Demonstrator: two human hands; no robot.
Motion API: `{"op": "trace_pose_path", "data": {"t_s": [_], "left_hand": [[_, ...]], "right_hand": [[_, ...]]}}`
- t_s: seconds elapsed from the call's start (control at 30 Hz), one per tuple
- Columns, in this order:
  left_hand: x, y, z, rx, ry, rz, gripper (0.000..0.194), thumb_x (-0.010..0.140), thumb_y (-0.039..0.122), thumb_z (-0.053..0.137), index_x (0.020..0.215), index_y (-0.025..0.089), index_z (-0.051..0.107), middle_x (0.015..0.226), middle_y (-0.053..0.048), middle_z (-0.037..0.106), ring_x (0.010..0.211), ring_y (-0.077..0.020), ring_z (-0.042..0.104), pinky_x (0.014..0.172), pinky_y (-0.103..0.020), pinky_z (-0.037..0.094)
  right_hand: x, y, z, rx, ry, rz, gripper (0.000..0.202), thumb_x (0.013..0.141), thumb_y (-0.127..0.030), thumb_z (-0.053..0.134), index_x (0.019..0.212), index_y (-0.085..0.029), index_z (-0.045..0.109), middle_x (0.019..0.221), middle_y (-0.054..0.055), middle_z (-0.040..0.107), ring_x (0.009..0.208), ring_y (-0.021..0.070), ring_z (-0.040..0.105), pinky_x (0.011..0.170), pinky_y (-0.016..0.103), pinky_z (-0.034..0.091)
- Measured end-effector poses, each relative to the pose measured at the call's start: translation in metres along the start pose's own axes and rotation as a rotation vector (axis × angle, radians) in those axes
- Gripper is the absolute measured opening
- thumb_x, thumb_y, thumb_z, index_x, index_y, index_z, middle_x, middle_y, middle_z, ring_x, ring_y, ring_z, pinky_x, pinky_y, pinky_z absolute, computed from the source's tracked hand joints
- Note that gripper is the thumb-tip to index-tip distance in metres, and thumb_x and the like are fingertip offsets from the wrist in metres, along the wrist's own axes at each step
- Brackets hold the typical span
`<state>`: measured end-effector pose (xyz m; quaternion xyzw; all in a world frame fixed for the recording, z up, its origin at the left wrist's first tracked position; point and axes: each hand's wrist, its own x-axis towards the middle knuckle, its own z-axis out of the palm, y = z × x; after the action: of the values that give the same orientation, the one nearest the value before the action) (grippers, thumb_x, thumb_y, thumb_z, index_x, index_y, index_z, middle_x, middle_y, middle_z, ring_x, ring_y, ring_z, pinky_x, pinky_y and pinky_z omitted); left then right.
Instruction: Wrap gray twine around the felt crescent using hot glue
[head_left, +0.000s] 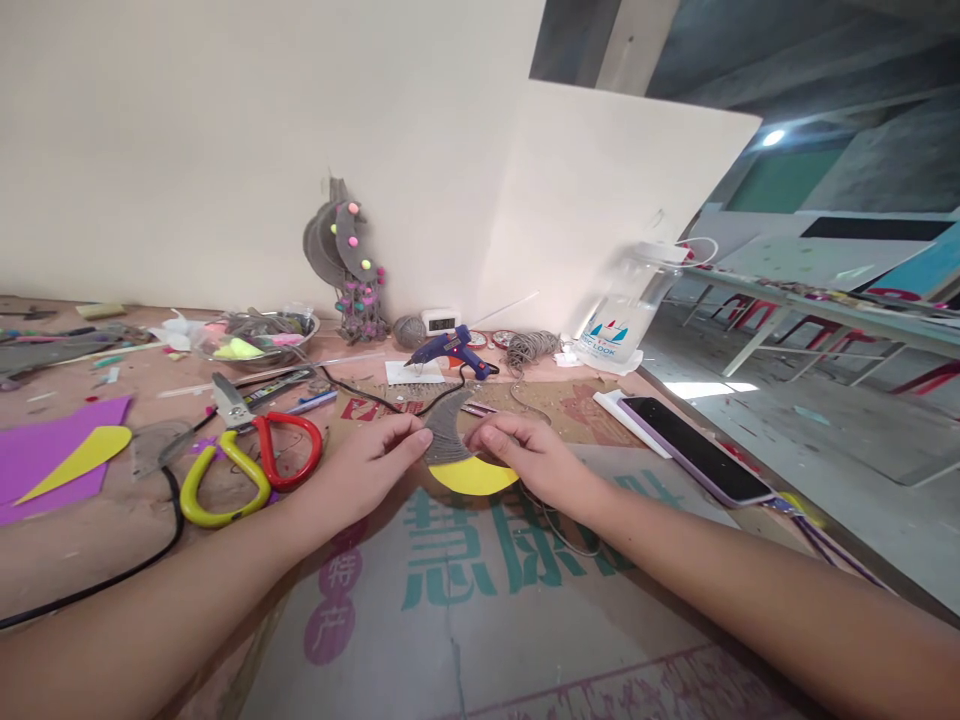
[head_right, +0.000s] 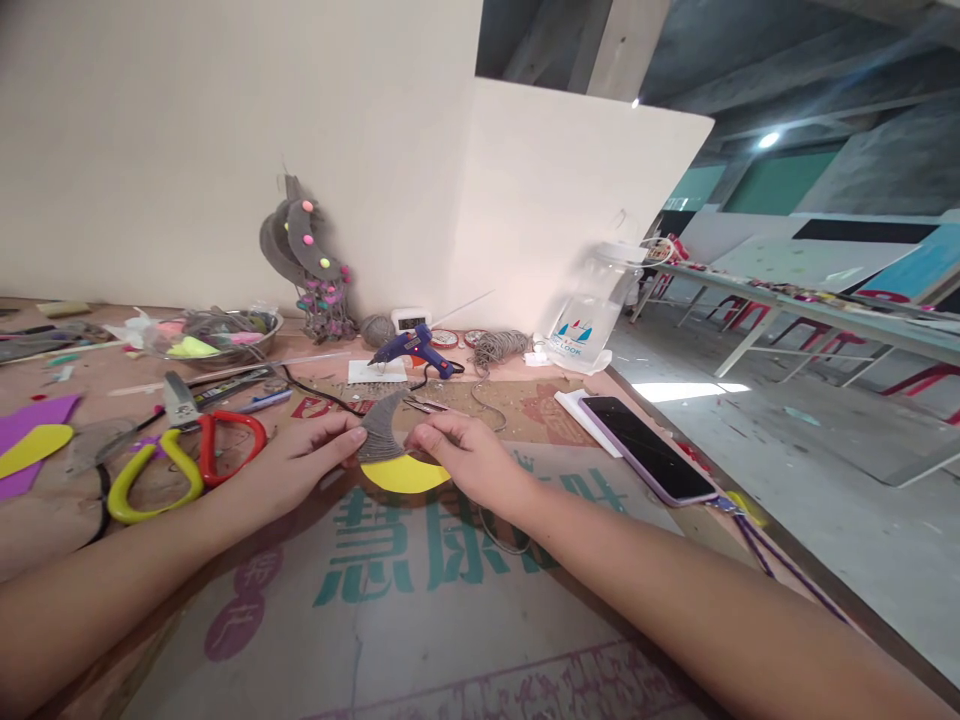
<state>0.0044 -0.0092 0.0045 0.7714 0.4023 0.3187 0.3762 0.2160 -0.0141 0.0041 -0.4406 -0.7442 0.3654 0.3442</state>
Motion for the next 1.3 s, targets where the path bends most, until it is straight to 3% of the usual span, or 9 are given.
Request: {"op": "trace_pose_path", "data": {"t_s": [0.1,0.23,0.43,0.53,0.67,0.87,1.03,1.2,1.3], "left_hand": [[-0.0008,0.0032,-0.0002,0.102,-0.023,0.007,0.029,0.086,0.038,0.037,0.069,0.018,0.050,0.065,0.003,0.050,0.065,-0.0136,0.049,0.059,-0.024,0.038],[-0.0011,0.0060,-0.0001,0.200,-0.061,0.075,0.031,0.087,0.037,0.037,0.064,0.018,0.047,0.063,0.003,0.048,0.063,-0.0131,0.048,0.058,-0.024,0.036],[-0.0008,0.0037,0.0018,0.115,-0.060,0.082,0.037,0.090,0.037,0.029,0.067,0.018,0.049,0.066,0.002,0.051,0.065,-0.0132,0.049,0.060,-0.024,0.038],[-0.0003,0.0017,0.0034,0.134,-0.055,0.054,0.033,0.086,0.042,0.037,0.071,0.019,0.053,0.067,0.002,0.052,0.064,-0.0134,0.050,0.058,-0.024,0.037],[0.0001,0.0021,0.0040,0.236,-0.054,0.058,0.027,0.082,0.041,0.047,0.070,0.019,0.055,0.066,0.003,0.053,0.064,-0.0135,0.049,0.056,-0.024,0.036],[-0.0006,0.0049,0.0030,0.249,-0.082,0.097,0.035,0.088,0.037,0.033,0.065,0.018,0.051,0.066,0.002,0.052,0.064,-0.0135,0.049,0.059,-0.025,0.036],[-0.0008,0.0029,0.0065,0.317,-0.044,0.075,0.029,0.078,0.044,0.050,0.064,0.019,0.049,0.061,0.003,0.047,0.059,-0.0128,0.045,0.051,-0.024,0.032],[-0.0023,0.0073,0.0050,0.338,-0.032,0.132,0.034,0.089,0.032,0.032,0.061,0.018,0.045,0.062,0.002,0.049,0.061,-0.0127,0.047,0.058,-0.025,0.035],[-0.0028,0.0072,0.0051,0.311,0.014,0.095,0.030,0.088,0.037,0.036,0.069,0.018,0.050,0.068,0.002,0.054,0.065,-0.0133,0.050,0.059,-0.025,0.036]], "right_hand": [[-0.0001,-0.0013,-0.0004,0.018,0.040,0.021,0.033,0.086,-0.043,0.044,0.086,-0.015,0.062,0.088,0.006,0.060,0.080,0.0147,0.055,0.071,0.026,0.044],[0.0007,-0.0029,0.0029,0.029,0.009,0.025,0.026,0.080,-0.039,0.054,0.076,-0.015,0.062,0.077,0.004,0.057,0.072,0.0132,0.053,0.063,0.024,0.044],[0.0013,-0.0031,0.0071,0.150,0.016,0.138,0.024,0.076,-0.039,0.058,0.075,-0.015,0.059,0.068,0.001,0.055,0.058,0.0093,0.048,0.051,0.021,0.039],[0.0010,-0.0040,0.0072,0.230,0.041,0.206,0.025,0.073,-0.041,0.060,0.076,-0.016,0.057,0.064,-0.001,0.054,0.052,0.0077,0.045,0.048,0.020,0.037],[0.0009,-0.0048,0.0077,0.186,0.046,0.179,0.024,0.072,-0.040,0.060,0.075,-0.016,0.058,0.062,-0.002,0.052,0.050,0.0068,0.043,0.046,0.020,0.035],[0.0008,-0.0035,0.0087,0.169,0.044,0.160,0.025,0.074,-0.041,0.058,0.076,-0.016,0.058,0.064,-0.002,0.054,0.050,0.0070,0.043,0.047,0.021,0.035],[0.0006,-0.0029,0.0084,0.052,0.056,0.094,0.024,0.077,-0.039,0.056,0.079,-0.016,0.060,0.075,0.002,0.059,0.064,0.0108,0.051,0.058,0.023,0.041],[0.0003,-0.0018,0.0086,0.029,0.057,0.096,0.025,0.078,-0.040,0.054,0.079,-0.016,0.059,0.070,0.000,0.056,0.057,0.0090,0.048,0.052,0.021,0.039],[0.0001,-0.0014,0.0086,-0.001,0.050,0.072,0.024,0.080,-0.040,0.052,0.080,-0.017,0.059,0.071,0.000,0.057,0.060,0.0098,0.050,0.056,0.022,0.041]]}}
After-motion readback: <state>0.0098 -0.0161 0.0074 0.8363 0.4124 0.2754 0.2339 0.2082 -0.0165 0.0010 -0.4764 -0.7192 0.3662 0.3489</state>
